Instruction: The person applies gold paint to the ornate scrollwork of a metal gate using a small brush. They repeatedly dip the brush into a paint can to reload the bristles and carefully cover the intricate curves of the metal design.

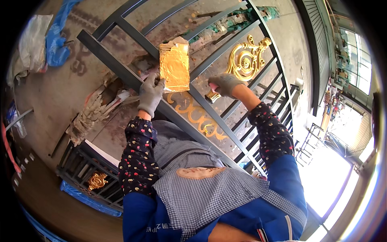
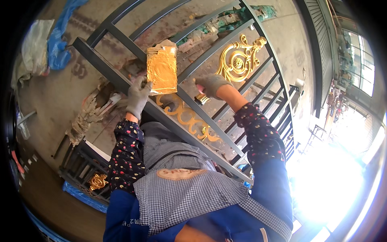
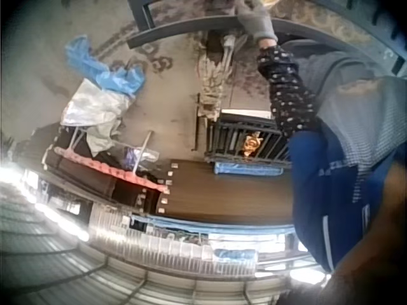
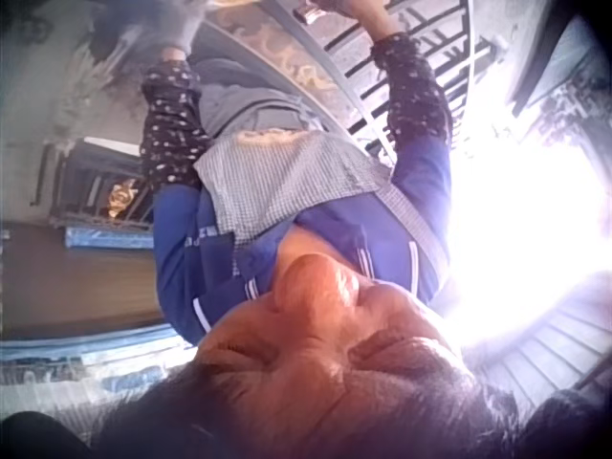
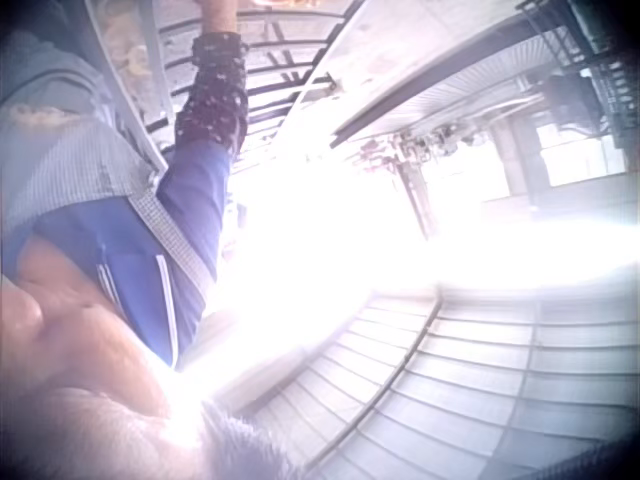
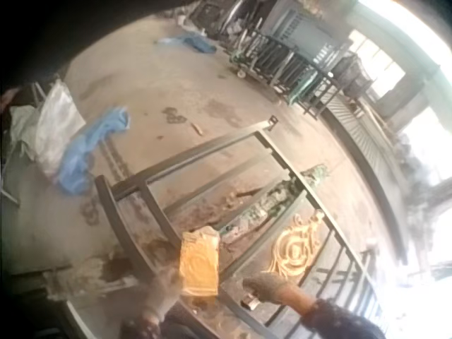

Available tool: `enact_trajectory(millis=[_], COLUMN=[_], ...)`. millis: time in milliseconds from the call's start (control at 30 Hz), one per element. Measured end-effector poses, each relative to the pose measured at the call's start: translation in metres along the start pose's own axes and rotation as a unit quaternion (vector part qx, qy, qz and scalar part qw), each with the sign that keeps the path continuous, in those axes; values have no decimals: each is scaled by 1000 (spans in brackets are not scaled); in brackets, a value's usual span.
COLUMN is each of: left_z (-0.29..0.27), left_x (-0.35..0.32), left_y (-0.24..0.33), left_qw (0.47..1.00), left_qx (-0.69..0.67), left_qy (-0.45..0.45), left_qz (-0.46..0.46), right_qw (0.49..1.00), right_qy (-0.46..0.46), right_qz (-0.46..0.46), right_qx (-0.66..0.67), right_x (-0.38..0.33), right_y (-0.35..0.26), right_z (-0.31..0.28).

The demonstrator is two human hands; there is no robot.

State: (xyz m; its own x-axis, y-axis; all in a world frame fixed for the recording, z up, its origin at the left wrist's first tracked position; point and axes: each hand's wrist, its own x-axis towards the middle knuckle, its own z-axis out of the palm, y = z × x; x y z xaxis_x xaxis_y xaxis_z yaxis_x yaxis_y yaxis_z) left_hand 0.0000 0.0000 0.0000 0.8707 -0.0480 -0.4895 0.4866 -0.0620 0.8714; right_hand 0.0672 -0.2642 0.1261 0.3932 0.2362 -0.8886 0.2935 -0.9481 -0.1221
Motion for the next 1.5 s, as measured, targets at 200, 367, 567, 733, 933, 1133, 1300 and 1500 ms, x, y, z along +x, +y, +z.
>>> enact_trajectory(millis=[200, 367, 567, 733, 933, 1133, 1300, 1500], left_z=[-57, -57, -57, -56, -58, -60, -62, -62], left_x=[5, 5, 3, 4, 7, 7, 6, 11], left_y=[14, 14, 15, 19, 13, 22, 20, 17], left_qw=[999, 999, 1000, 1000, 999, 998, 999, 999], left_qx=[10, 28, 0, 23, 39, 53, 47, 39], left_qy=[31, 29, 11, 17, 5, -9, -5, -14], left_qz=[-25, -13, 0, -7, -14, -21, -27, -21], right_qw=[985, 990, 964, 936, 891, 883, 849, 857], right_qy=[132, 48, 239, 324, 411, 441, 495, 482], right_qz=[-103, -133, -71, -71, -52, -86, -67, -91], right_qx=[35, -2, 94, 113, 187, 135, 173, 156], right_x=[75, 25, 1, -2, -27, -13, -17, -13], right_y=[-33, -27, -37, -35, -23, -20, -21, -7], right_z=[58, 48, 63, 114, 144, 169, 176, 190])
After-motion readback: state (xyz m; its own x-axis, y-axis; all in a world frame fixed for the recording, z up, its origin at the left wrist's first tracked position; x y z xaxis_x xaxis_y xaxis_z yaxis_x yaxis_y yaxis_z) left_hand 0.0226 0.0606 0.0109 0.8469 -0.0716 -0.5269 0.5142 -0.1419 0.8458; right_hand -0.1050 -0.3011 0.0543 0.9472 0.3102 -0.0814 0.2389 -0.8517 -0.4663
